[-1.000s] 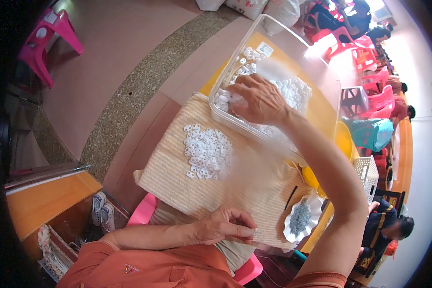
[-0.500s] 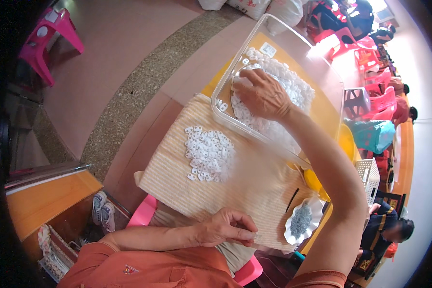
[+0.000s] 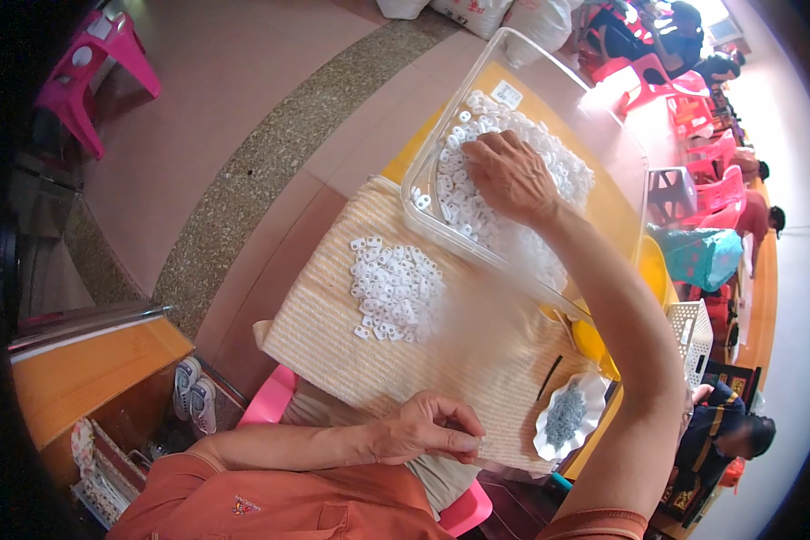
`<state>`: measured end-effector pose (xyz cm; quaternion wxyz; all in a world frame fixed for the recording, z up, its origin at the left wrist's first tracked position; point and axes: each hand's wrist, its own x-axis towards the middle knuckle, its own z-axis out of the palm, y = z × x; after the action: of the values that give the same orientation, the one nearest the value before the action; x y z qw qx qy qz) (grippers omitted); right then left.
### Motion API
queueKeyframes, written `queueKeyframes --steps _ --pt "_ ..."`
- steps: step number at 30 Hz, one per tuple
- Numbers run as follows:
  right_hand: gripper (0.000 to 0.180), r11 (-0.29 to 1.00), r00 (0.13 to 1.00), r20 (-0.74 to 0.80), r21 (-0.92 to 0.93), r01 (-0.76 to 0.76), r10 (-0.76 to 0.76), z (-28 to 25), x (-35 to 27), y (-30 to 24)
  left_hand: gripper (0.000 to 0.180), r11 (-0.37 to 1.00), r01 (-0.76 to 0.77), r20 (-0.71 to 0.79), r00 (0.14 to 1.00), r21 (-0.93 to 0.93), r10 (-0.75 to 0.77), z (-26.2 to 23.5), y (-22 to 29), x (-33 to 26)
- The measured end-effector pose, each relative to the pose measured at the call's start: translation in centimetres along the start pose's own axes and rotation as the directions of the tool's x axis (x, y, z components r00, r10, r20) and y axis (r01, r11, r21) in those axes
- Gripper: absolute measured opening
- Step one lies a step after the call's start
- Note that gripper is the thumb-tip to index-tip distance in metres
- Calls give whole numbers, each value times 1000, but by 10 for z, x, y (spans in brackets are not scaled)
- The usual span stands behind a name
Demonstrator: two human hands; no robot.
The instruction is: Assembling small white plastic components by snapping two pieces together manually.
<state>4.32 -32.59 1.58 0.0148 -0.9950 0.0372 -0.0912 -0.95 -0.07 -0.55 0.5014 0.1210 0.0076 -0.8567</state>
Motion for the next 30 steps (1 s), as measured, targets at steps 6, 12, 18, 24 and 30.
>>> queueKeyframes --steps 6,12,18,24,30 --pt "12 998 997 40 -22 63 -62 -3 1 -7 13 1000 -15 3 1000 -1 15 -1 0 0" --pt "16 998 980 198 -62 20 -7 -8 -1 -7 13 1000 -18 -27 999 19 19 0 -1 0" --pt "19 992 988 149 -118 45 -28 -15 -8 -7 18 996 -49 -11 999 74 50 -1 -1 1" --pt "19 992 992 107 -113 -56 68 -34 -17 -8 18 991 -120 -20 992 53 121 1 1 1" --pt "20 985 985 64 -64 -158 162 -60 -41 -21 10 991 -121 -13 992 60 122 -1 1 0"
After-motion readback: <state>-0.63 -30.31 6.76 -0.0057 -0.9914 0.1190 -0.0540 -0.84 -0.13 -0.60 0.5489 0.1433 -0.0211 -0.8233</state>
